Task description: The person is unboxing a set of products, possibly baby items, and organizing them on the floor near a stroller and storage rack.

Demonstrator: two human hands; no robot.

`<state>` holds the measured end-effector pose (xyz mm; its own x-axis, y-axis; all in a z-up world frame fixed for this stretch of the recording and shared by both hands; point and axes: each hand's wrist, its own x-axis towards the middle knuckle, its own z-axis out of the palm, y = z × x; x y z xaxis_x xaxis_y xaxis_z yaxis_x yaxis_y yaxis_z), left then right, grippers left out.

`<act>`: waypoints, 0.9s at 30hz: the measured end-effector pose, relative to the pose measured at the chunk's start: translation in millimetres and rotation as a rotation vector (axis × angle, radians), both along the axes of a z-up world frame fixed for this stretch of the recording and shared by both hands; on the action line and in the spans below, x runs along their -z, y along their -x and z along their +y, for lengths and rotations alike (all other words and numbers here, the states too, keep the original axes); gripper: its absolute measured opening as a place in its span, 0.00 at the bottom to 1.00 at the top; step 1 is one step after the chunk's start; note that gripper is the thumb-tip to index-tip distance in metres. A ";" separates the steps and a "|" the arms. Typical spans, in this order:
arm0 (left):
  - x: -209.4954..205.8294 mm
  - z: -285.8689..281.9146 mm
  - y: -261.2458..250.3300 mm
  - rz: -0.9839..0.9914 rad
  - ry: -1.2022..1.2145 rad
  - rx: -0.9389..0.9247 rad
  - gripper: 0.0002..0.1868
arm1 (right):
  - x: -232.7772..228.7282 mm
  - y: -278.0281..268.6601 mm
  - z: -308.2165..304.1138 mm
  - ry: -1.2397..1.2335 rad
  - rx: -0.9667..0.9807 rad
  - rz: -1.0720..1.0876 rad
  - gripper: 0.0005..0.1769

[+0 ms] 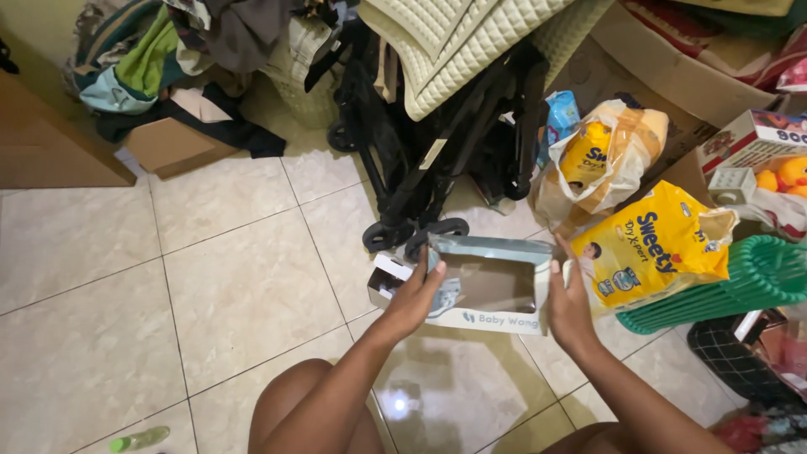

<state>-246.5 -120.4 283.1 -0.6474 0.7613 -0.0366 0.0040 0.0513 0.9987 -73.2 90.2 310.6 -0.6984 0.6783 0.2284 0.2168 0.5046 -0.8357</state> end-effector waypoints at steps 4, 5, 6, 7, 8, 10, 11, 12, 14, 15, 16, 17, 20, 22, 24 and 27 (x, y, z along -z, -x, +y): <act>11.2 5.1 1.4 -0.140 0.215 0.061 0.50 | -6.2 0.9 -17.3 0.064 -0.024 -0.015 0.31; 8.2 5.8 2.6 -0.157 0.180 0.079 0.51 | -11.6 2.5 -23.1 0.135 -0.015 -0.024 0.34; 11.8 6.9 5.3 -0.156 0.179 0.076 0.51 | -11.4 2.5 -24.4 0.133 -0.017 -0.023 0.34; 15.7 6.8 7.8 -0.210 0.200 0.097 0.52 | -10.8 2.6 -26.5 0.097 -0.048 -0.008 0.41; 19.7 6.7 10.4 -0.264 0.221 0.117 0.53 | -10.0 2.9 -28.6 0.061 -0.080 0.006 0.49; 38.5 13.8 13.2 -0.317 0.254 0.111 0.53 | -3.5 1.2 -20.8 0.059 -0.072 0.014 0.50; 48.1 17.1 14.7 -0.370 0.287 0.106 0.54 | 0.0 0.6 -16.9 0.058 -0.064 0.022 0.51; 50.6 19.0 13.0 -0.371 0.287 0.104 0.54 | -1.1 0.5 -14.6 0.058 -0.066 0.022 0.51; 55.8 23.4 9.3 -0.300 0.281 0.047 0.54 | -2.7 -0.4 -10.0 0.002 -0.046 -0.017 0.47; 58.2 25.0 9.6 -0.299 0.281 0.049 0.54 | -3.5 -1.0 -11.0 0.002 -0.045 -0.016 0.47; 60.6 26.6 10.0 -0.233 0.312 -0.012 0.53 | -4.2 -1.5 -11.8 0.015 -0.062 -0.017 0.47; 63.4 28.7 9.0 -0.170 0.343 -0.073 0.54 | -5.1 -3.1 -12.4 0.027 -0.079 -0.019 0.46; 52.8 23.2 11.8 -0.170 0.352 -0.062 0.53 | 11.3 -2.9 -13.7 -0.084 -0.092 0.040 0.46; 47.0 18.9 5.8 -0.057 0.275 -0.012 0.51 | 13.4 -3.9 -6.6 -0.063 -0.072 0.038 0.47; 37.6 13.2 3.7 0.062 0.206 0.035 0.51 | 11.7 -0.7 -2.3 -0.035 -0.052 0.039 0.47; 35.1 10.1 1.9 0.174 0.220 0.152 0.50 | 0.2 -0.3 0.1 0.153 -0.071 -0.057 0.46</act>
<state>-248.4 -110.3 248.0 -0.5374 0.8361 -0.1099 0.1983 0.2520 0.9472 -72.8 90.3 310.4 -0.7548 0.6504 0.0846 0.2345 0.3880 -0.8914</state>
